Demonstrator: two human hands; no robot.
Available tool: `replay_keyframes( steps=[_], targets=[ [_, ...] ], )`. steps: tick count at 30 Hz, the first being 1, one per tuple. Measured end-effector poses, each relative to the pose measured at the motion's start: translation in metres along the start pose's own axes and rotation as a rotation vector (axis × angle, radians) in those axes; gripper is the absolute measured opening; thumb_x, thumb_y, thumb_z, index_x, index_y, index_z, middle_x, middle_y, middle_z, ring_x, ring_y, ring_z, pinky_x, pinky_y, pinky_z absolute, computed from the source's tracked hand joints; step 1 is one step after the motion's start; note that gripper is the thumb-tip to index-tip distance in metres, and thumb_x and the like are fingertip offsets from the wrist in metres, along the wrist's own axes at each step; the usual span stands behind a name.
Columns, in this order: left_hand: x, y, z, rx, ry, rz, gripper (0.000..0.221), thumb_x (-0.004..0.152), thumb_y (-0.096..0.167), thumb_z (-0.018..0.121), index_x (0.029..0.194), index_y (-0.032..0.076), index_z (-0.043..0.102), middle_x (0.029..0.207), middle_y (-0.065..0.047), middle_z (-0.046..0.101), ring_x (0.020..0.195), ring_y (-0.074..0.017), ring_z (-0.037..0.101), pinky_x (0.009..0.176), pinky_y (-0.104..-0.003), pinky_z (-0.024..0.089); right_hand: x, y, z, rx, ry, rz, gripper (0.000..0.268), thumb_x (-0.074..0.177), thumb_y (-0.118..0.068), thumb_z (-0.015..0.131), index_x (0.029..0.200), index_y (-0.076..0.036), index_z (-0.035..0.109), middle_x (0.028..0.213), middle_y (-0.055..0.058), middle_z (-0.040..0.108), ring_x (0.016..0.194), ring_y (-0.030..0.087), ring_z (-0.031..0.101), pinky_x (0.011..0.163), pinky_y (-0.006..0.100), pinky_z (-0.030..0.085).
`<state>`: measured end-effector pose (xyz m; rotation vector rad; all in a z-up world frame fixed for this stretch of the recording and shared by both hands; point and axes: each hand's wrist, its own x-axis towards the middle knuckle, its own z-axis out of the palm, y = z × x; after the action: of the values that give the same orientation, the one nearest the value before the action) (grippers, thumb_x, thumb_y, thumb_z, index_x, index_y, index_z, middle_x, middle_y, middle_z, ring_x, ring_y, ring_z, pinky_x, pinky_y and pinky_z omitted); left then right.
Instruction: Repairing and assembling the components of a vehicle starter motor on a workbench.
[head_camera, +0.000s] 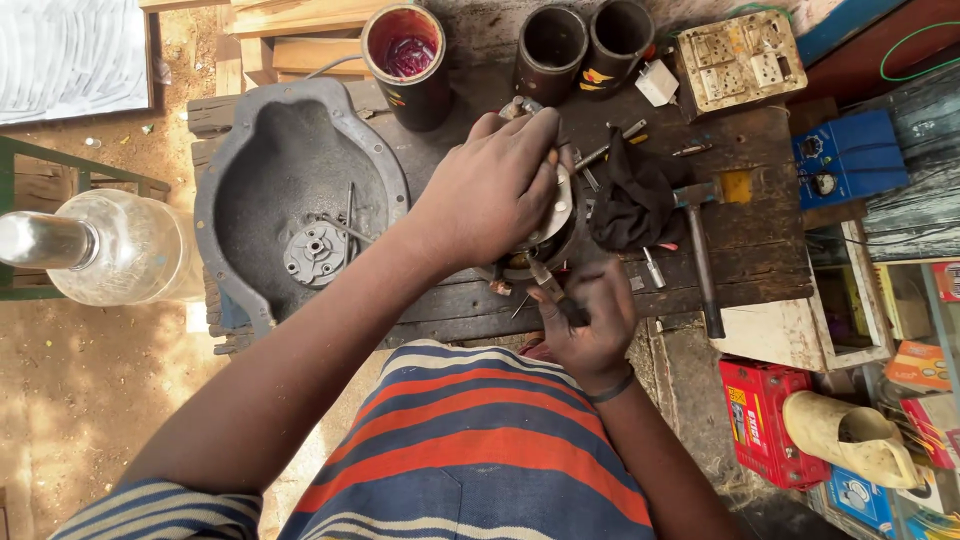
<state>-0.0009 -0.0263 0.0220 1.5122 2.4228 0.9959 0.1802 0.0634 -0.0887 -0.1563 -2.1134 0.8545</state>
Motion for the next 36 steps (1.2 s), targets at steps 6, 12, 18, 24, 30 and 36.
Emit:
replay_keyframes(
  steps=[6, 12, 18, 24, 30, 36],
  targets=[
    [0.001, 0.007, -0.007, 0.007, -0.057, -0.048, 0.021, 0.103, 0.022, 0.048, 0.115, 0.005, 0.05, 0.113, -0.017, 0.068, 0.109, -0.047, 0.057, 0.09, -0.056, 0.047, -0.005, 0.019, -0.006, 0.48, -0.14, 0.089, 0.063, 0.109, -0.026, 0.075, 0.145, -0.004, 0.029, 0.125, 0.017, 0.056, 0.11, 0.024, 0.07, 0.087, 0.031, 0.062],
    [-0.001, 0.003, 0.001, 0.006, 0.033, 0.033, 0.037, 0.099, 0.02, 0.05, 0.13, -0.001, 0.045, 0.117, -0.023, 0.065, 0.107, -0.0488, 0.056, 0.086, -0.056, 0.048, 0.02, 0.041, -0.01, 0.022, -0.176, -0.287, 0.071, 0.1, -0.036, 0.07, 0.149, -0.001, 0.032, 0.124, 0.029, 0.064, 0.114, 0.038, 0.072, 0.093, 0.042, 0.065],
    [-0.001, 0.007, -0.002, 0.013, 0.037, -0.04, 0.025, 0.096, 0.021, 0.053, 0.115, 0.006, 0.051, 0.111, -0.02, 0.068, 0.111, -0.0467, 0.057, 0.09, -0.055, 0.049, 0.032, 0.049, -0.009, 0.091, -0.211, -0.336, 0.091, 0.101, -0.057, 0.065, 0.159, -0.001, 0.023, 0.116, 0.022, 0.069, 0.1, 0.033, 0.078, 0.081, 0.039, 0.065],
    [0.0, 0.012, -0.001, 0.032, 0.058, -0.105, 0.023, 0.098, 0.025, 0.053, 0.113, 0.007, 0.051, 0.108, -0.018, 0.068, 0.106, -0.0455, 0.059, 0.084, -0.056, 0.05, 0.033, 0.057, -0.006, -0.075, -0.257, -0.441, 0.082, 0.103, -0.051, 0.056, 0.162, -0.006, 0.021, 0.115, 0.028, 0.067, 0.084, 0.039, 0.071, 0.072, 0.046, 0.057],
    [0.002, 0.011, 0.007, 0.06, 0.099, -0.103, 0.022, 0.098, 0.026, 0.053, 0.108, 0.007, 0.052, 0.109, -0.016, 0.069, 0.106, -0.0428, 0.062, 0.082, -0.056, 0.052, 0.036, 0.059, 0.001, -0.179, -0.17, -0.39, 0.086, 0.095, -0.061, 0.045, 0.157, -0.006, 0.024, 0.113, 0.016, 0.056, 0.102, 0.033, 0.052, 0.091, 0.056, 0.042],
    [0.003, 0.009, 0.01, 0.019, 0.114, -0.069, 0.023, 0.095, 0.025, 0.054, 0.108, 0.007, 0.054, 0.109, -0.015, 0.07, 0.105, -0.0428, 0.062, 0.08, -0.054, 0.053, 0.036, 0.067, 0.004, -0.206, -0.062, -0.521, 0.083, 0.103, -0.058, 0.039, 0.168, -0.019, 0.008, 0.166, 0.022, 0.019, 0.153, 0.042, 0.024, 0.126, 0.066, 0.023]
  ],
)
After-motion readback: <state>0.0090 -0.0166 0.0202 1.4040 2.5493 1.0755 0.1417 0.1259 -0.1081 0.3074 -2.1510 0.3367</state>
